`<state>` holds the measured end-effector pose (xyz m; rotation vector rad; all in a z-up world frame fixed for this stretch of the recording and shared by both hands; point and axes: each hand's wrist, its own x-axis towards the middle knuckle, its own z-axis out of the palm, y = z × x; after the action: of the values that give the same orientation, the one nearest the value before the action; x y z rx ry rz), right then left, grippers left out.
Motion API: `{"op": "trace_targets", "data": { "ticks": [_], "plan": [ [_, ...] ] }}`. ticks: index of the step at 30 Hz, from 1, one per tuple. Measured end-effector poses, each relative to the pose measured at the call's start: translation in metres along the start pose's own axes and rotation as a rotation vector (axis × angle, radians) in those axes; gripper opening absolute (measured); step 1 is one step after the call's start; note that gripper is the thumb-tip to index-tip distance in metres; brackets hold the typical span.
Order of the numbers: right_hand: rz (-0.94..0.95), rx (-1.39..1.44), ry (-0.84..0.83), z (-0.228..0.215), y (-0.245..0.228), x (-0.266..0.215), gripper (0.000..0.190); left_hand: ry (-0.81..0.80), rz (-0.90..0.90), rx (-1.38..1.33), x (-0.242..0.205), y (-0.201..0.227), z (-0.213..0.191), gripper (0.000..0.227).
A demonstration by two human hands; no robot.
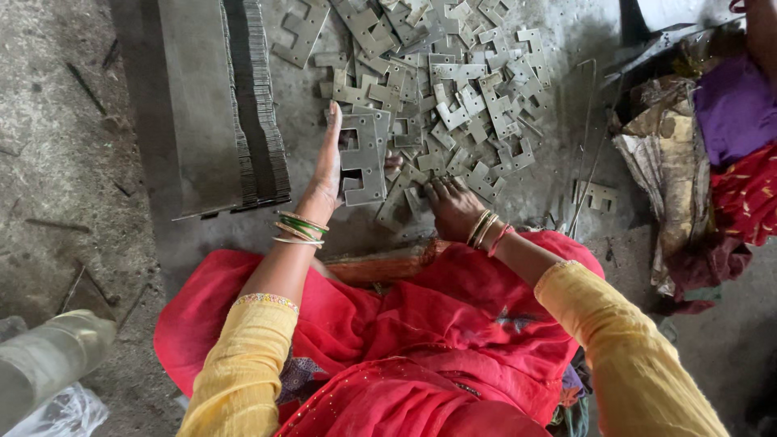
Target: The person sits on the floor and sorts small metal brackets from a scattered pile into neat stacks. They repeatedly pick up individual pieces, align them, and place them into growing stacks beside them.
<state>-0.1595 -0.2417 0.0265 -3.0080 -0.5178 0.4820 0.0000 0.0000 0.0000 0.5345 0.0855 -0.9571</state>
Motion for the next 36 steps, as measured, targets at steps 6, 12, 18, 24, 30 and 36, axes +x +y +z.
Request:
{"op": "trace_targets", "data": {
  "ticks": [6,12,18,24,30,36],
  "plan": [
    [-0.029,0.005,0.493,-0.052,-0.005,0.015,0.047,0.167,0.343,0.612,0.019,-0.016,-0.029,0.089],
    [0.176,0.095,0.499,-0.064,0.03,0.007,0.049,0.162,-0.059,0.169,0.014,-0.02,-0.028,0.089],
    [0.477,-0.023,0.004,0.003,0.058,-0.009,0.04,0.14,0.283,0.464,0.009,-0.009,-0.004,0.079],
    [0.751,0.081,-0.331,-0.011,0.066,0.01,0.043,0.158,-0.018,0.241,-0.004,-0.001,0.002,0.087],
    [-0.013,0.046,0.71,-0.061,0.017,0.001,0.045,0.102,0.229,0.446,0.015,-0.016,-0.021,0.092],
    [0.386,0.169,0.299,-0.045,0.029,0.033,0.022,0.138,-0.095,0.284,0.003,-0.009,-0.014,0.087]
  ]
}}
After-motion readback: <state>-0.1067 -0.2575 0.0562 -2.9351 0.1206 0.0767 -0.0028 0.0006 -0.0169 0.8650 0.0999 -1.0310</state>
